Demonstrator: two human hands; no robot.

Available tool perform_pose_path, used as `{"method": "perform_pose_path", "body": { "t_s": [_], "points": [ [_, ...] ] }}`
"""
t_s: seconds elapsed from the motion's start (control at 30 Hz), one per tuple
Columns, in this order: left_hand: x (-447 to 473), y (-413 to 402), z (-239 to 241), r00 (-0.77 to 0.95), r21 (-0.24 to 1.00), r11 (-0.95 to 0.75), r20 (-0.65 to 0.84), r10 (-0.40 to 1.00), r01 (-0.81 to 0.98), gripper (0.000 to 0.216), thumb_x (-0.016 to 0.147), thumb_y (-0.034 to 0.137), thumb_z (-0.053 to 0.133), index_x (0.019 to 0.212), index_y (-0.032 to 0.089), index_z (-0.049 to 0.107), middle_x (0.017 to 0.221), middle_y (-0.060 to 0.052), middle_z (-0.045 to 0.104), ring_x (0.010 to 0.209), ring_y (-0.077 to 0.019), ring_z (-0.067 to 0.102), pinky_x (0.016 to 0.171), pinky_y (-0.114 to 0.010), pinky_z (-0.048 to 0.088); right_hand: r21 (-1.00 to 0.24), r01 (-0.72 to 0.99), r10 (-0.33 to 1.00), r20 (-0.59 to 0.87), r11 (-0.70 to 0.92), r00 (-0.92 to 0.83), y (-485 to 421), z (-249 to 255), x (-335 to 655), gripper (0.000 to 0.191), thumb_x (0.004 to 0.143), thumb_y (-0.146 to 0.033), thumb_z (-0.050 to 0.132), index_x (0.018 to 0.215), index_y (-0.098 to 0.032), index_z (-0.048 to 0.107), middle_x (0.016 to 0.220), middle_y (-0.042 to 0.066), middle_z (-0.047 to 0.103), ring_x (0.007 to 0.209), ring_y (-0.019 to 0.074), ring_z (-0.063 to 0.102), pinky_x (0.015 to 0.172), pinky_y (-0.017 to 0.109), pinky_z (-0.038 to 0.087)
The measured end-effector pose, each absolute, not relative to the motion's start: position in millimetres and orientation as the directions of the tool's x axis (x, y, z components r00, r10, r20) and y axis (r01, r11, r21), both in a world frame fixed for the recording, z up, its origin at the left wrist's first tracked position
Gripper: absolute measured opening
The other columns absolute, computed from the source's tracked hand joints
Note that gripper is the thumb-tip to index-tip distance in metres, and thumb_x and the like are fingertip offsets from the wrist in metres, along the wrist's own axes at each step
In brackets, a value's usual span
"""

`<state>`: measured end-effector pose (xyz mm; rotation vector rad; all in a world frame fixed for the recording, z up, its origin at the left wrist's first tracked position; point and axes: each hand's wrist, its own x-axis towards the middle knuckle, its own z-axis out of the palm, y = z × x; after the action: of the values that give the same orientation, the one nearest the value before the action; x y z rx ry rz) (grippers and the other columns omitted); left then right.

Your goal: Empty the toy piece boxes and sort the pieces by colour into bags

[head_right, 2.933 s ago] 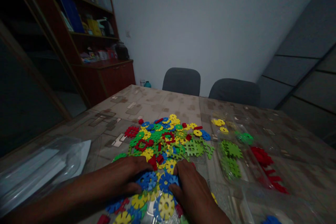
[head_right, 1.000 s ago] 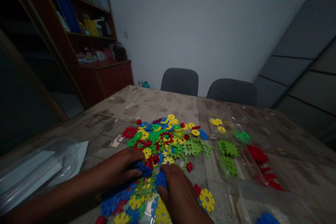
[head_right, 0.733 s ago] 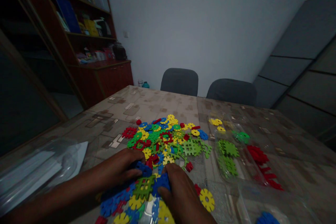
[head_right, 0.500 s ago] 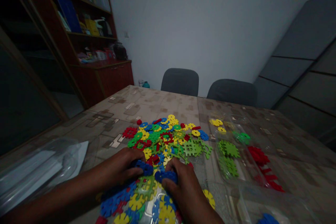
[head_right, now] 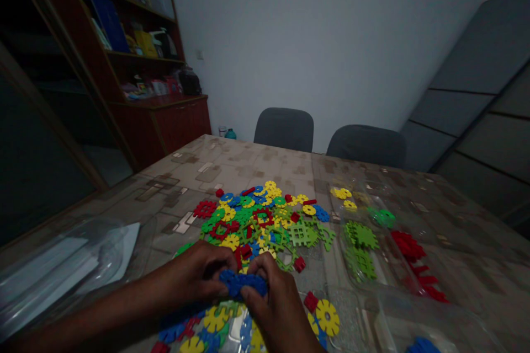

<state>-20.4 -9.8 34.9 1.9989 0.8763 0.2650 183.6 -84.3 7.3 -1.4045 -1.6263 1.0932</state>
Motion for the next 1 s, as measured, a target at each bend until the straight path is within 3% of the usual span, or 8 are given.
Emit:
{"method": "perform_pose_path", "body": {
  "t_s": [0.1, 0.23, 0.37, 0.53, 0.67, 0.83, 0.93, 1.0],
  "points": [
    [-19, -11, 34, 0.702, 0.804, -0.331, -0.145, 0.697, 0.495, 0.014, 0.072, 0.013, 0.067, 0.084, 0.019, 0.064, 0.071, 0.006, 0.053, 0.066, -0.012, 0.047, 0.057, -0.021, 0.029, -0.918, 0.389, 0.984, 0.004, 0.074, -0.178, -84, 8, 182, 0.021, 0.082, -0.024, 0.057, 0.103, -0.023, 0.057, 0.086, 0.0, 0.067, 0.079, 0.0182, 0.06, 0.069, 0.027, 0.041],
    [-18, -13, 32, 0.682, 0.81, -0.3, -0.16, 0.713, 0.503, 0.014, 0.072, 0.015, 0.068, 0.083, 0.019, 0.061, 0.071, 0.006, 0.054, 0.066, -0.013, 0.047, 0.058, -0.022, 0.03, -0.916, 0.392, 0.975, 0.003, 0.092, -0.22, -83, 10, 182, 0.021, 0.083, -0.027, 0.059, 0.103, -0.023, 0.061, 0.099, 0.003, 0.07, 0.091, 0.0216, 0.063, 0.078, 0.031, 0.044],
    [-18, -16, 33, 0.694, 0.81, -0.308, -0.16, 0.702, 0.499, 0.018, 0.072, 0.019, 0.072, 0.085, 0.02, 0.06, 0.073, 0.005, 0.056, 0.067, -0.0137, 0.049, 0.057, -0.024, 0.032, -0.903, 0.417, 0.975, 0.009, 0.103, -0.221, -85, 14, 180, 0.02, 0.083, -0.025, 0.059, 0.103, -0.023, 0.062, 0.098, 0.003, 0.071, 0.09, 0.0217, 0.063, 0.078, 0.031, 0.045],
    [-18, -18, 43, 0.769, 0.868, -0.287, -0.154, 0.621, 0.405, 0.029, 0.077, 0.026, 0.073, 0.103, 0.023, 0.061, 0.076, 0.005, 0.057, 0.069, -0.0136, 0.051, 0.059, -0.024, 0.035, -0.845, 0.508, 0.963, 0.029, 0.167, -0.268, -88, 34, 189, 0.019, 0.085, -0.025, 0.058, 0.103, -0.025, 0.064, 0.096, 0.001, 0.071, 0.085, 0.0198, 0.063, 0.075, 0.03, 0.045],
    [-21, -13, 48, 0.777, 0.858, -0.358, -0.071, 0.626, 0.367, 0.027, 0.088, 0.029, 0.063, 0.114, 0.024, 0.06, 0.084, 0.001, 0.06, 0.075, -0.0152, 0.054, 0.067, -0.025, 0.042, -0.799, 0.581, 0.984, 0.079, 0.158, -0.159, -89, 69, 221, 0.019, 0.088, -0.031, 0.056, 0.103, -0.026, 0.065, 0.098, 0.003, 0.072, 0.088, 0.0218, 0.065, 0.075, 0.032, 0.048],
    [-27, -5, 50, 0.791, 0.764, -0.502, -0.017, 0.611, 0.404, 0.015, 0.093, 0.024, 0.056, 0.104, 0.023, 0.065, 0.086, -0.001, 0.065, 0.077, -0.0158, 0.059, 0.069, -0.026, 0.042, -0.651, 0.751, 0.98, 0.198, 0.107, 0.032, -99, 106, 299, 0.028, 0.083, -0.049, 0.063, 0.102, -0.029, 0.07, 0.103, 0.007, 0.074, 0.092, 0.0278, 0.069, 0.077, 0.039, 0.054],
    [-29, -2, 52, 0.8, 0.726, -0.551, 0.003, 0.6, 0.411, 0.015, 0.093, 0.022, 0.055, 0.104, 0.023, 0.066, 0.086, -0.001, 0.066, 0.078, -0.0157, 0.06, 0.07, -0.026, 0.042, -0.532, 0.846, 0.979, 0.188, 0.037, 0.075, -122, 100, 363, 0.034, 0.079, -0.055, 0.067, 0.102, -0.032, 0.074, 0.104, 0.01, 0.076, 0.09, 0.0307, 0.072, 0.075, 0.043, 0.057],
    [-30, -1, 52, 0.802, 0.706, -0.574, 0.014, 0.597, 0.415, 0.015, 0.093, 0.022, 0.055, 0.103, 0.023, 0.067, 0.087, -0.001, 0.067, 0.079, -0.016, 0.062, 0.071, -0.026, 0.043, -0.45, 0.892, 0.973, 0.187, -0.041, 0.139, -143, 84, 405, 0.033, 0.079, -0.053, 0.068, 0.106, -0.034, 0.074, 0.111, 0.011, 0.075, 0.096, 0.0314, 0.072, 0.083, 0.045, 0.056]
  ]
}}
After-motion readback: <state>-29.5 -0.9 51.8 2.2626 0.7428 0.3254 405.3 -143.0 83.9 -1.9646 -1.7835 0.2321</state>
